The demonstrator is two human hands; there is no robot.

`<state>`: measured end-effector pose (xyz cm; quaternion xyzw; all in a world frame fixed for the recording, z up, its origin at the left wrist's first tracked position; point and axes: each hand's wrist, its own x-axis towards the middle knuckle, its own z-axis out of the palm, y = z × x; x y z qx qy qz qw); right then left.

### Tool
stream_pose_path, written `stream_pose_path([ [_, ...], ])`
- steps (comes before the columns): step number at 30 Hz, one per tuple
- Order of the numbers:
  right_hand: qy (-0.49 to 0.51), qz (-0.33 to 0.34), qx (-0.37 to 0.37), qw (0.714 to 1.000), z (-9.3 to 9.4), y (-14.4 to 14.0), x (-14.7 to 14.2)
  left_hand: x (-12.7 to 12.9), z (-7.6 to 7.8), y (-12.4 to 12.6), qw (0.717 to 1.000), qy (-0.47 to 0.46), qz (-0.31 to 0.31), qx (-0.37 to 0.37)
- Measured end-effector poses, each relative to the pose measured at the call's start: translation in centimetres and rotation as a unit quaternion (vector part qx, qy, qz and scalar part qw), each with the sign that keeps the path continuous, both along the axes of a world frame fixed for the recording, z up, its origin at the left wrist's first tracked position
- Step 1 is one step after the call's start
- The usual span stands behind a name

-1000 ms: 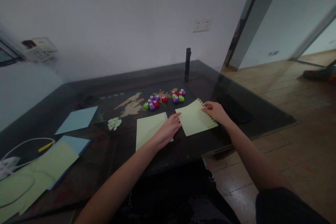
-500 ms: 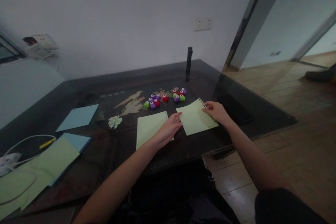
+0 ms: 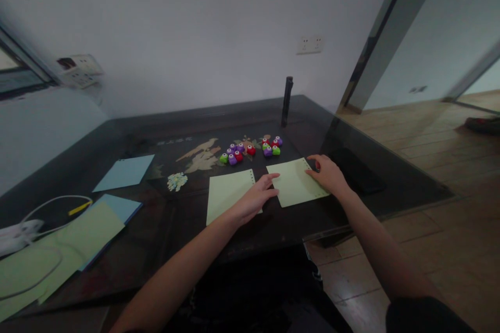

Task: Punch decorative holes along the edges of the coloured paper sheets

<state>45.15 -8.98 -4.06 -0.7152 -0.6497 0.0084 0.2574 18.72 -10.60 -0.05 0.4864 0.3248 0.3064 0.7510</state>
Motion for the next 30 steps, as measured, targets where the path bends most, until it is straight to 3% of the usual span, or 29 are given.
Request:
stream_pose_path([
  [4, 0.020, 0.020, 0.016, 0.999, 1.5, -0.1, -1.0, -1.5, 1.8, 0.7, 0.999, -0.017, -0.008, 0.028],
  [6, 0.036, 0.053, 0.024, 0.998, 2.7, 0.0, -2.3, -3.2, 2.5, 1.8, 0.997, -0.003, -0.006, 0.078],
  [8, 0.053, 0.106, 0.019, 0.993, 4.0, 0.2, -4.4, -5.6, 2.3, 3.5, 0.984, 0.073, 0.001, 0.162],
  [10, 0.062, 0.164, 0.010, 0.984, 5.0, 0.7, -6.9, -8.2, 1.3, 5.5, 0.938, 0.204, 0.042, 0.278],
  [12, 0.044, 0.215, -0.016, 0.975, 5.5, 1.4, -9.7, -10.7, -0.2, 7.2, 0.858, 0.327, 0.097, 0.385],
  [14, -0.015, 0.248, -0.033, 0.968, 5.4, 2.4, -12.4, -12.6, -1.7, 8.4, 0.796, 0.397, 0.105, 0.444],
  [16, -0.094, 0.264, -0.036, 0.959, 4.9, 3.5, -14.6, -13.7, -2.7, 8.9, 0.767, 0.434, 0.082, 0.466],
  [20, -0.185, 0.258, -0.070, 0.946, 3.5, 5.2, -16.9, -13.8, -3.4, 8.7, 0.742, 0.473, 0.044, 0.474],
  [24, -0.214, 0.257, -0.076, 0.939, 2.5, 5.5, -17.1, -13.2, -3.6, 8.3, 0.730, 0.503, 0.053, 0.460],
  [30, -0.209, 0.256, -0.080, 0.940, 2.7, 4.7, -17.2, -12.9, -3.4, 8.0, 0.720, 0.521, 0.049, 0.456],
])
